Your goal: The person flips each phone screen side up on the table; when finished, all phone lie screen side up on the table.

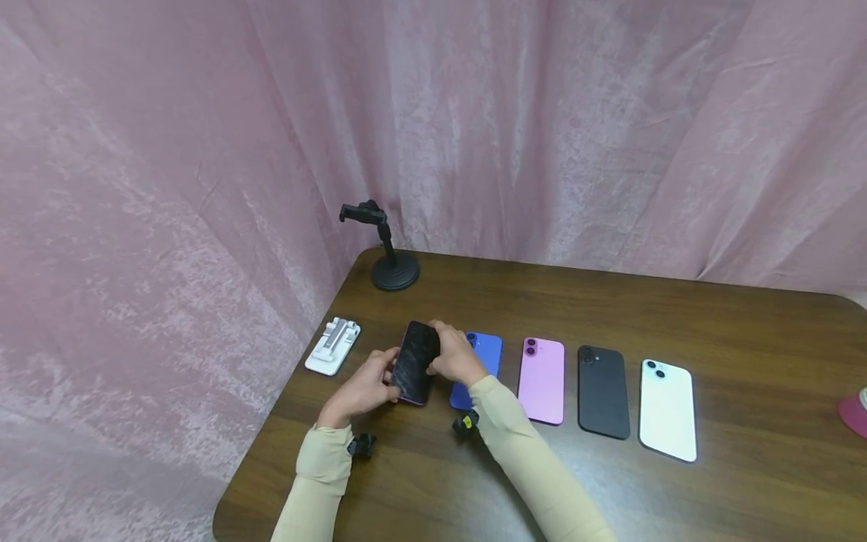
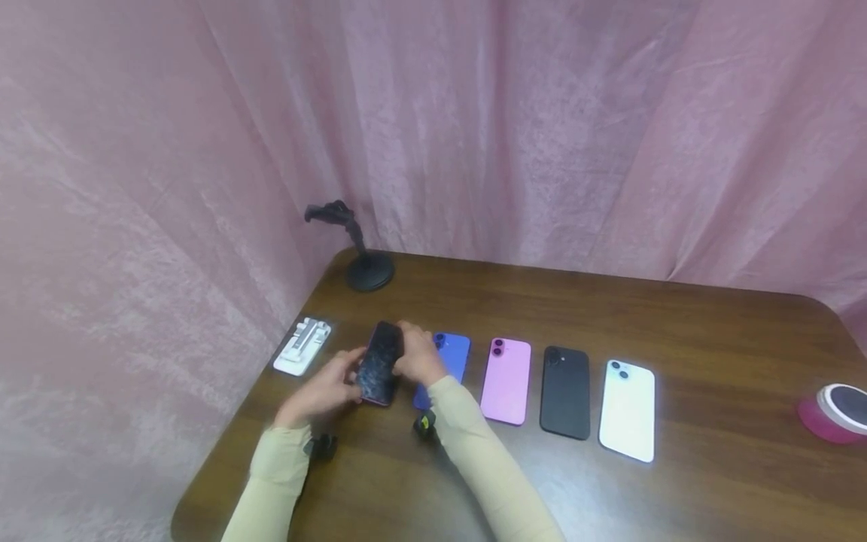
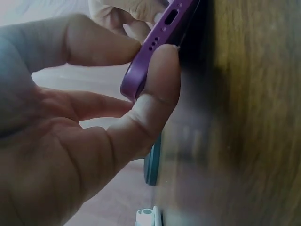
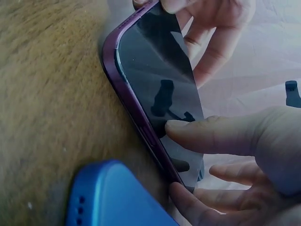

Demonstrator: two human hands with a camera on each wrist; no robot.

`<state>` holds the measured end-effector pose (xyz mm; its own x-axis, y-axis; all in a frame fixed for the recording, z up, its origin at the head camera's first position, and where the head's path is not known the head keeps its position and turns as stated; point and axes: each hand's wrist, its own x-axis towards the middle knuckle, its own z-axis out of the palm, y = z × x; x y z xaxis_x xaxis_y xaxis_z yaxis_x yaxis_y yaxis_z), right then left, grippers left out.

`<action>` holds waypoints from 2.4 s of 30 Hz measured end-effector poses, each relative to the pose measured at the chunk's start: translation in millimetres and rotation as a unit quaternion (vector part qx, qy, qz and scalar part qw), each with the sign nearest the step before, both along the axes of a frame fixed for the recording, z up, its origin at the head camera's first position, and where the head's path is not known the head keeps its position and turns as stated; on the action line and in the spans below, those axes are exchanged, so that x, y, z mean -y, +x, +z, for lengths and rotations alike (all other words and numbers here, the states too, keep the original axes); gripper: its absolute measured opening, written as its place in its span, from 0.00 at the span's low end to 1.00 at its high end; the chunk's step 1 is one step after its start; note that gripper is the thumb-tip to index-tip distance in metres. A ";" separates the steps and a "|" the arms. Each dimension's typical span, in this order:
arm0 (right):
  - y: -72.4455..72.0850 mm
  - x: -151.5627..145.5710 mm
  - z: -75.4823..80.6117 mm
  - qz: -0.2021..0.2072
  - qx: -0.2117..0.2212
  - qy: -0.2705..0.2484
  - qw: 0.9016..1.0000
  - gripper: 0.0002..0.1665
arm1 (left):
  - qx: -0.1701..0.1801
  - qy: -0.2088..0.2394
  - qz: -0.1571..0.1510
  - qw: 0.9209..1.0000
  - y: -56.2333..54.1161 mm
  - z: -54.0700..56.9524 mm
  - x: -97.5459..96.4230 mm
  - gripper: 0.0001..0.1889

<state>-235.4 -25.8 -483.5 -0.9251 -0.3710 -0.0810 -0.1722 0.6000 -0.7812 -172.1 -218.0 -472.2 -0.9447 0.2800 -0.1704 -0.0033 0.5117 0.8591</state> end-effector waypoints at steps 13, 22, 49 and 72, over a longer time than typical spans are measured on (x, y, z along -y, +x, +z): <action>-1.5 -2.7 -1.2 -0.005 -0.008 0.033 0.999 0.48 | -0.031 -0.087 -0.012 0.996 2.2 -7.1 -4.8 0.48; -2.8 -5.1 3.7 0.000 -0.023 0.053 0.998 0.48 | -0.051 -0.108 -0.025 0.992 -3.3 -9.7 -5.7 0.46; -1.1 -8.8 2.2 -0.009 -0.028 0.054 0.998 0.44 | -0.043 -0.135 -0.016 0.990 -4.6 -12.2 -9.6 0.42; -3.5 -27.9 11.4 -0.021 -0.067 -0.035 0.997 0.30 | -0.057 -0.086 0.028 0.994 -9.3 -10.8 -7.9 0.31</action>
